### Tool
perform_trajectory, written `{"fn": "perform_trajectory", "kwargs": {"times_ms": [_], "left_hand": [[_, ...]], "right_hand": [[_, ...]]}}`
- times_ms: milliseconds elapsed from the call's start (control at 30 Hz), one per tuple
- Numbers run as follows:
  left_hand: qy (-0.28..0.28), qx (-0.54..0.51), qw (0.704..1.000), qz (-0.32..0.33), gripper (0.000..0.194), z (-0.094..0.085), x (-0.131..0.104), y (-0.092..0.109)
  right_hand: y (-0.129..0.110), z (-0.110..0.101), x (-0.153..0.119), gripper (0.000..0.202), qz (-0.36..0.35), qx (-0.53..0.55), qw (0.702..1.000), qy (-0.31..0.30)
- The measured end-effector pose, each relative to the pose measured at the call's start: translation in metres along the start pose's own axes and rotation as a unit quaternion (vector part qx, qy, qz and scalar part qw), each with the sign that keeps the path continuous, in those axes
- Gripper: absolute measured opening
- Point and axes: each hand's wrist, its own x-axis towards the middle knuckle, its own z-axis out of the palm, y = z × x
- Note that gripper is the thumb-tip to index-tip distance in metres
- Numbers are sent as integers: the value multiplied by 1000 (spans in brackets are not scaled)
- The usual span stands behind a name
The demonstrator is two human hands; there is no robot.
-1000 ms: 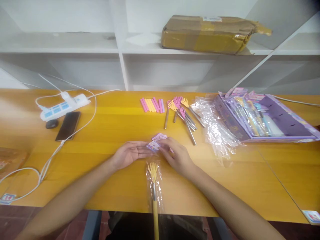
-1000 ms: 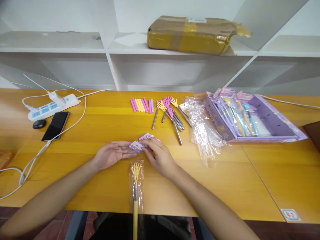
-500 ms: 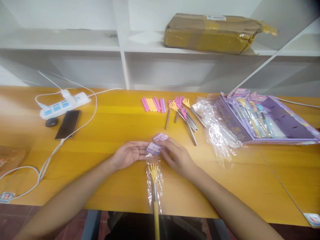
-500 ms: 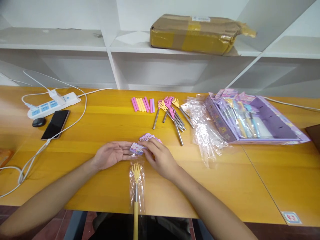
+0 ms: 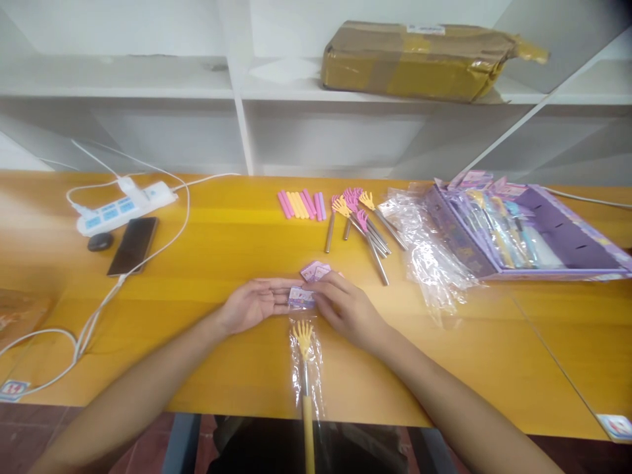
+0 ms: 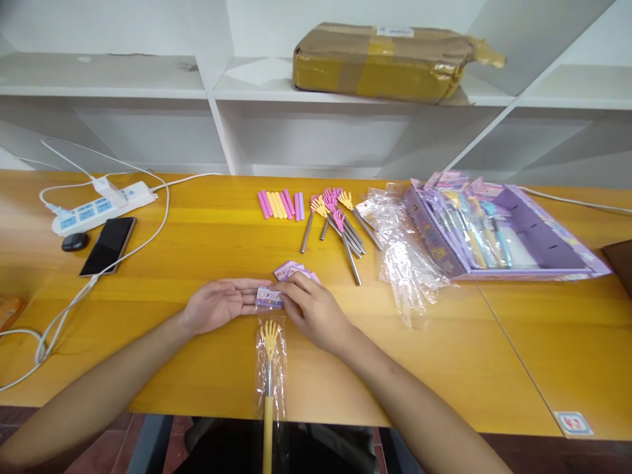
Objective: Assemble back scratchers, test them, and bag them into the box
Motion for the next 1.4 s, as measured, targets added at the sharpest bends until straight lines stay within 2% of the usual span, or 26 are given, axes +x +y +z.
{"fn": "perform_trajectory", "kwargs": {"times_ms": [333, 667, 900, 1100, 1167, 1233, 1333, 1400], "left_hand": [[-5, 19, 1000, -3, 61, 3, 1, 1], [-1, 23, 1000, -4, 60, 5, 0, 4], [-23, 29, 999, -27, 67, 9, -1, 7], [-26, 36, 999, -19, 66, 7, -2, 4], [-22, 47, 999, -14, 63, 6, -2, 4], [-19, 57, 998, -7, 61, 6, -2, 5], [-25, 59, 998, 0, 60, 7, -2, 7], [-34, 67, 997, 6, 58, 8, -2, 8]], "right_hand": [[-5, -3, 1, 36, -7, 18, 999, -25], [-12, -5, 1, 36, 42, 47, 997, -50], [-16, -8, 0, 45, 80, 107, 985, -113], [-13, -7, -1, 41, 103, 141, 974, -148], [-10, -3, -2, 36, 101, 131, 977, -137], [-7, 1, -3, 35, 89, 108, 985, -100], [-1, 8, -6, 57, 99, 105, 989, -25], [1, 11, -8, 69, 116, 131, 985, 1]]}}
